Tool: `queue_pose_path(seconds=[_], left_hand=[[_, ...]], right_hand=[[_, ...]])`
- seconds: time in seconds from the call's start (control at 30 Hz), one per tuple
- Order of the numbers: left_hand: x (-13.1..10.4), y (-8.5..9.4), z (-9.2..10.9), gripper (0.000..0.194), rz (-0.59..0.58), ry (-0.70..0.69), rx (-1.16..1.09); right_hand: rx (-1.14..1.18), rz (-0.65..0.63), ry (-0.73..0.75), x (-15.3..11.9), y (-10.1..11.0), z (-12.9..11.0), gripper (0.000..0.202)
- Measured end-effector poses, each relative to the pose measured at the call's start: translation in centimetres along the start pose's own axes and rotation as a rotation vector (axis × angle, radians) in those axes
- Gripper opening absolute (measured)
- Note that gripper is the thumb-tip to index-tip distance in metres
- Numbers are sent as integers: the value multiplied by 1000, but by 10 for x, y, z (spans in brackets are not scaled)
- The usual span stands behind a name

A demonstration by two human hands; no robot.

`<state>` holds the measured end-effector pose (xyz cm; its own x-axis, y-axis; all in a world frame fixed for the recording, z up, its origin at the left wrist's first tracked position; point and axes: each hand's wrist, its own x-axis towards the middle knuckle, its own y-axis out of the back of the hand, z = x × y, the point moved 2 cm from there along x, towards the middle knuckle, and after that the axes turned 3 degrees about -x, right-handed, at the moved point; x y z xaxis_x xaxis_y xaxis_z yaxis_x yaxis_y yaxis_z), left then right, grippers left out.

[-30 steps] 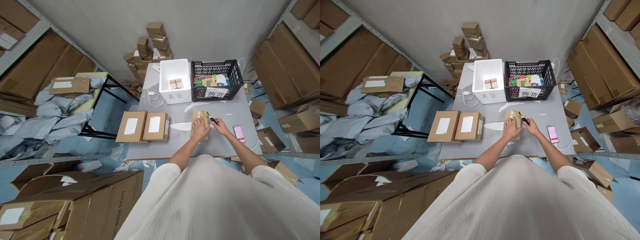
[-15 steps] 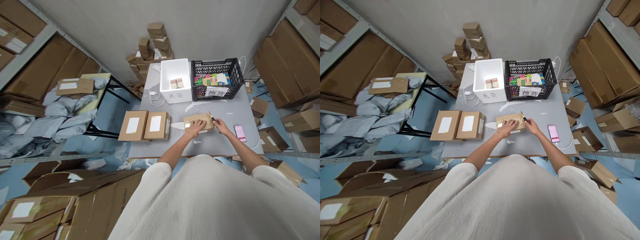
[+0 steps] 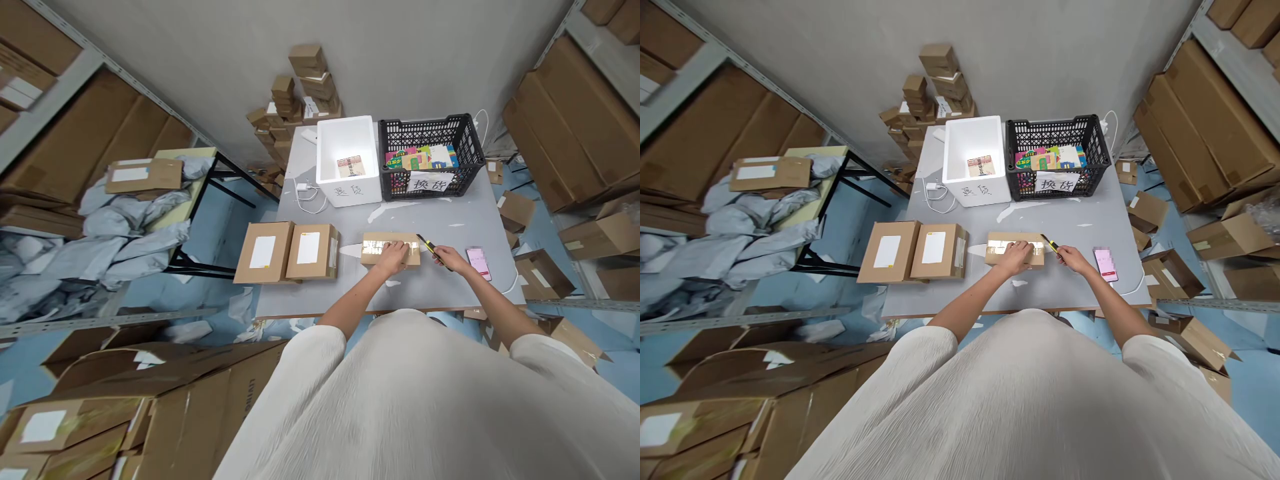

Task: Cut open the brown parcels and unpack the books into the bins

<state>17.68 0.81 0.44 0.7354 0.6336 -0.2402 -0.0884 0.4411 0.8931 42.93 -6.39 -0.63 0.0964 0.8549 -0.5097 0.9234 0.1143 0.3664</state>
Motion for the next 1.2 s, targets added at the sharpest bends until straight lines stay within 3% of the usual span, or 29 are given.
queue_pose_path(seconds=[0.27,0.37,0.5,0.7,0.87,1.2], left_hand=[[4,-6,0,60,5,17,15],[4,-7,0,62,24,17,10],[3,-8,-1,63,28,12,25],[2,-8,-1,61,41,10,17],[2,-7,-1,61,42,11,22],[-1,-2,-1,61,12,19,22]], right_hand=[[-223,-79,117,-5,39,6,30],[-417,-85,210,2,47,1,28],[-716,-24,355,17,49,-10,33],[-941,-3,517,30,36,-30,39],[-851,-55,464,33,34,-27,35],[-494,-120,276,22,38,15,34]])
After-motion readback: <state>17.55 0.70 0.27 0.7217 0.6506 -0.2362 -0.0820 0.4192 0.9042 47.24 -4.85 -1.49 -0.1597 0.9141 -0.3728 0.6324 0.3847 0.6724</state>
